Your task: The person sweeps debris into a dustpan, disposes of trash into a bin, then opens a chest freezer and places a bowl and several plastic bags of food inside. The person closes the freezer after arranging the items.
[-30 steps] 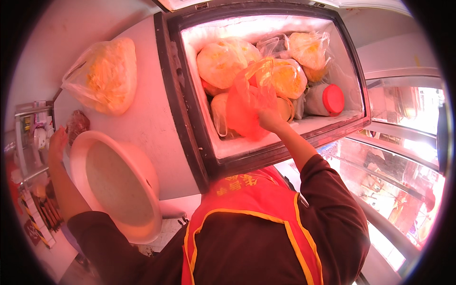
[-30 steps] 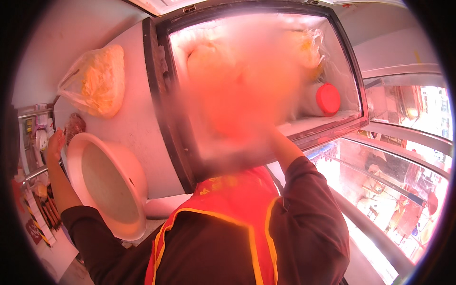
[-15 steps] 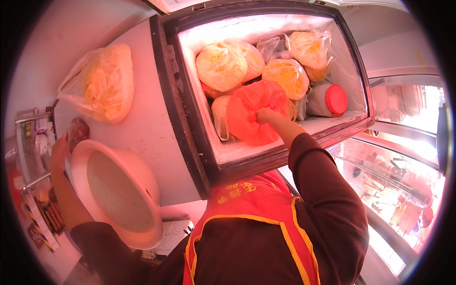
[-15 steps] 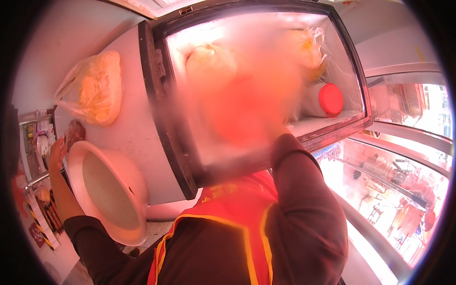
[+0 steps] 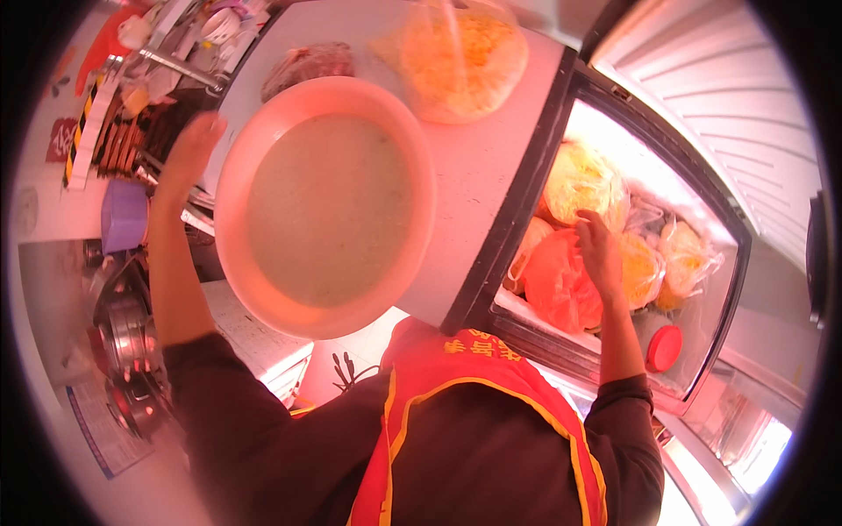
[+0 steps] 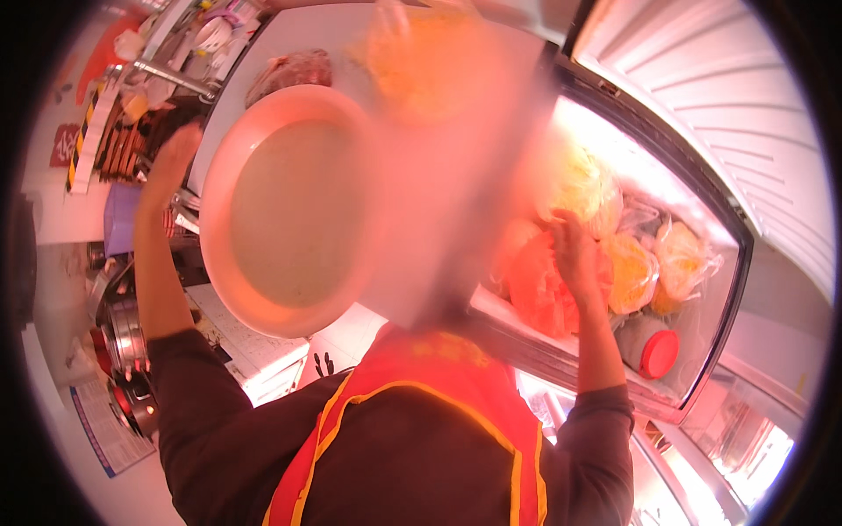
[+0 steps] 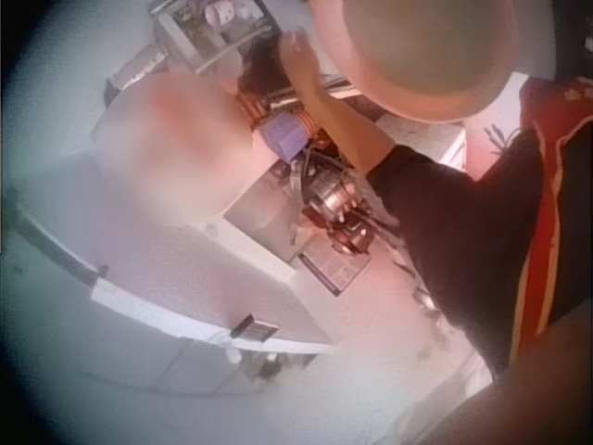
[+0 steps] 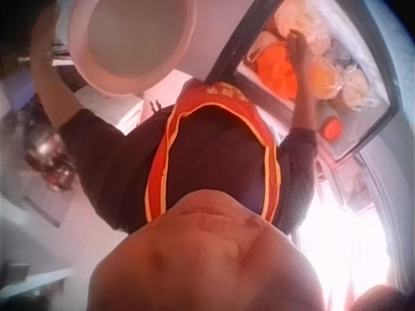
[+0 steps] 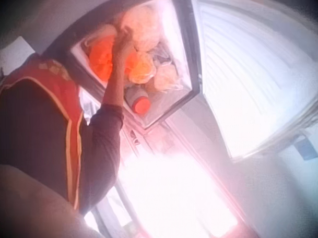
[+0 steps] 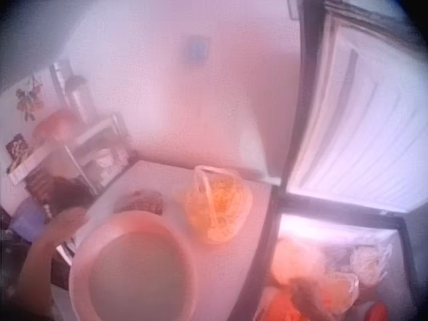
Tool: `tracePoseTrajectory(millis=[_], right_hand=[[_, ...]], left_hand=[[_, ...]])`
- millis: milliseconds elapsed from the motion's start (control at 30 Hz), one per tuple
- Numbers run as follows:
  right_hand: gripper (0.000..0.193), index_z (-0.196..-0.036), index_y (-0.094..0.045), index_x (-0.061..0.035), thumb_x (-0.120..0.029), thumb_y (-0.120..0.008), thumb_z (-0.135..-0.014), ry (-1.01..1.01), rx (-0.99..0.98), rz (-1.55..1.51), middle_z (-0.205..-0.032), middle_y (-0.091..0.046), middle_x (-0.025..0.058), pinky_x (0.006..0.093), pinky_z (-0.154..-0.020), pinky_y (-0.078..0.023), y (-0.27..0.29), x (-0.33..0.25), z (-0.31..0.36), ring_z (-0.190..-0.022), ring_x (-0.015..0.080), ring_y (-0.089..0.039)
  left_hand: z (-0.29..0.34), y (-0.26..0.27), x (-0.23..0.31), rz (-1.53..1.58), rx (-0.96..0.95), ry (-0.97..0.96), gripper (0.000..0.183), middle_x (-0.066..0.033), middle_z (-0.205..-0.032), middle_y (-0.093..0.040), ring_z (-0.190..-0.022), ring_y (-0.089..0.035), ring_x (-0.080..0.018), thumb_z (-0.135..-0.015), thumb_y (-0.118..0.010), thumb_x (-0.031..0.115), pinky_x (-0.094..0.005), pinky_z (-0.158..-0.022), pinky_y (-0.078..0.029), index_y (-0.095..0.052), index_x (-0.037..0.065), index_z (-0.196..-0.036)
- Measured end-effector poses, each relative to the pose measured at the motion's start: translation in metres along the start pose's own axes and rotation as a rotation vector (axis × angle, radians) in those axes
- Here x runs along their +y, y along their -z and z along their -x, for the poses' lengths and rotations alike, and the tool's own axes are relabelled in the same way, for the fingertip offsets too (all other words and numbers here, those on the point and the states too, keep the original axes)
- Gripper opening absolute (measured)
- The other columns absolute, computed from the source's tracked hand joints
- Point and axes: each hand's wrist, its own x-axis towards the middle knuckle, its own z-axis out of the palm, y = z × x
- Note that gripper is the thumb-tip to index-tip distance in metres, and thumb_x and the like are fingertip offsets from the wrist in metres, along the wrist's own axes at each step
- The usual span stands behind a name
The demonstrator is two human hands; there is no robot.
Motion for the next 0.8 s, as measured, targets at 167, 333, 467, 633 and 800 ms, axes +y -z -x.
tracePoseTrajectory(millis=[167,333,467,633,800], right_hand=[[0.028,-0.121,-0.055,-0.0029,-0.02,-0.043,-0.102,0.205,-0.409,-0.502,-0.088,-0.056,0.003,0.0233,-0.058,-0.049,-0.086,-0.087,-0.029,-0.069,0.0103,-0.057],[0.039,-0.116,-0.057,0.0,-0.033,-0.047,-0.099,0.651,-0.184,-0.519,-0.098,-0.062,0.0171,0.0361,-0.08,-0.049,-0.154,-0.149,-0.053,-0.091,0.0236,-0.062],[0.037,-0.095,-0.06,0.0064,-0.029,-0.048,-0.095,0.299,0.049,-0.4,-0.086,-0.063,0.024,0.0397,-0.077,-0.048,-0.171,-0.181,-0.056,-0.086,0.0283,-0.064],[0.037,-0.088,-0.058,0.0099,-0.025,-0.049,-0.094,0.245,0.022,-0.465,-0.079,-0.061,0.0236,0.0391,-0.072,-0.048,-0.146,-0.175,-0.04,-0.076,0.025,-0.06],[0.038,-0.091,-0.057,0.0093,-0.028,-0.048,-0.096,0.191,0.045,-0.57,-0.077,-0.059,0.0169,0.0376,-0.069,-0.047,-0.12,-0.172,-0.009,-0.074,0.0197,-0.056]], left_hand=[[0.133,-0.022,-0.072,-0.046,0.09,0.642,0.053,-0.0151,-0.091,-0.064,-0.091,-0.061,-0.0253,-0.097,-0.047,0.048,-0.0368,-0.081,-0.046,-0.063,-0.003,-0.101],[0.168,-0.067,-0.152,1.193,0.119,0.87,0.046,-0.0087,-0.105,-0.062,-0.099,-0.061,-0.0187,-0.099,-0.048,0.044,-0.0329,-0.08,-0.05,-0.059,0.003,-0.118],[0.167,-0.091,-0.153,1.312,0.22,0.735,0.046,-0.0065,-0.122,-0.061,-0.107,-0.06,-0.0194,-0.101,-0.047,0.038,-0.0337,-0.087,-0.052,-0.052,0.003,-0.131],[0.154,-0.087,-0.079,1.285,0.244,0.727,0.047,-0.007,-0.121,-0.062,-0.106,-0.061,-0.0203,-0.1,-0.049,0.039,-0.0331,-0.087,-0.052,-0.052,0.003,-0.13],[0.147,-0.056,-0.04,1.136,0.273,0.73,0.05,-0.006,-0.119,-0.062,-0.104,-0.061,-0.0193,-0.097,-0.053,0.042,-0.0317,-0.086,-0.052,-0.053,0.003,-0.128]])
